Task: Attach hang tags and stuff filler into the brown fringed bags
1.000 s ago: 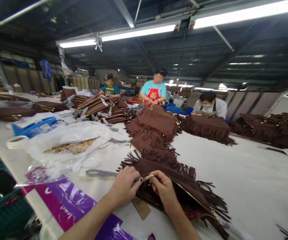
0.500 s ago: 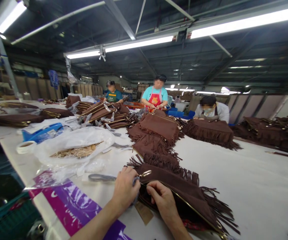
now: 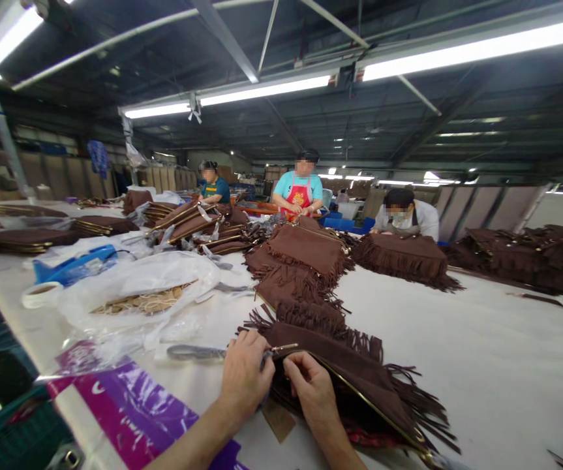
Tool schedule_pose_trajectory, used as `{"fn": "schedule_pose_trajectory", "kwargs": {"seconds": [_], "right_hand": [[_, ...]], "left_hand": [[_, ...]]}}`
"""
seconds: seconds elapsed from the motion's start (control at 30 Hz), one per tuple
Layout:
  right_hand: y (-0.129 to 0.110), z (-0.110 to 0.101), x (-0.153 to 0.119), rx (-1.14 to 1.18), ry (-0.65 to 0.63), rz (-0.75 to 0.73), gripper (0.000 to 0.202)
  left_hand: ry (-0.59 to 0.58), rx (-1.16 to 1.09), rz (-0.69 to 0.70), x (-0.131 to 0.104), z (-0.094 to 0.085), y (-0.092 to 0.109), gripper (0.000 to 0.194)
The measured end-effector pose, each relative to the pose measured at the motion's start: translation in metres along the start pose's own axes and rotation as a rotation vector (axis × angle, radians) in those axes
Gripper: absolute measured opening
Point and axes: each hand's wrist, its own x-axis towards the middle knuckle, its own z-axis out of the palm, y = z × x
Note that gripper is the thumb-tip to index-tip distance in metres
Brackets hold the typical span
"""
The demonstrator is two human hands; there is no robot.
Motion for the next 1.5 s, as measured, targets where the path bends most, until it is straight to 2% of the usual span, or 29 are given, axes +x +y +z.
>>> {"fn": "schedule_pose_trajectory", "kwargs": {"seconds": [0.2, 0.37, 0.47, 0.53, 0.6, 0.7, 0.77, 0.83, 0.93, 1.0, 1.1, 1.17, 1.5], "right_hand": [[0.004, 0.002, -0.001, 0.028, -0.037, 0.000, 0.037], [-0.004, 0.000, 0.000, 0.003, -0.050, -0.027, 0.030], [-0.016, -0.008, 0.002, -0.033, -0.004, -0.060, 0.025], [-0.024, -0.014, 0.003, 0.043, -0.010, -0.022, 0.027], [-0.030, -0.019, 0.004, 0.213, -0.052, 0.066, 0.029], [-0.032, -0.024, 0.005, 0.450, -0.090, 0.173, 0.034], [-0.033, -0.025, 0.006, 0.492, -0.107, 0.190, 0.037], [-0.034, -0.024, 0.007, 0.400, -0.145, 0.119, 0.036], [-0.036, -0.023, 0.009, 0.139, -0.158, -0.075, 0.022], [-0.037, -0.022, 0.009, 0.053, -0.134, -0.122, 0.023], [-0.037, -0.022, 0.008, 0.055, -0.119, -0.079, 0.028], [-0.037, -0.022, 0.007, 0.051, -0.113, -0.059, 0.031], [-0.038, -0.023, 0.006, 0.042, -0.112, 0.017, 0.038]], "left_hand": [[-0.021, -0.183, 0.095, -0.004, -0.001, 0.010, 0.020], [-0.024, -0.381, 0.016, 0.007, 0.001, 0.007, 0.030], [-0.046, -0.512, -0.032, 0.022, 0.003, 0.001, 0.031], [-0.067, -0.569, -0.052, 0.030, 0.002, -0.002, 0.028], [-0.075, -0.577, -0.043, 0.036, 0.000, -0.002, 0.027], [0.002, -0.555, 0.002, 0.037, -0.005, 0.002, 0.028], [0.041, -0.561, 0.042, 0.035, -0.009, 0.004, 0.030], [0.009, -0.592, 0.095, 0.032, -0.012, 0.005, 0.031], [-0.090, -0.682, 0.114, 0.027, -0.013, 0.004, 0.030], [-0.175, -0.805, 0.037, 0.023, -0.012, 0.003, 0.029], [-0.334, -1.025, -0.131, 0.017, -0.009, 0.002, 0.031], [-0.395, -1.093, -0.197, 0.014, -0.006, 0.002, 0.028], [-0.340, -1.065, -0.245, 0.010, -0.003, 0.006, 0.011]]}}
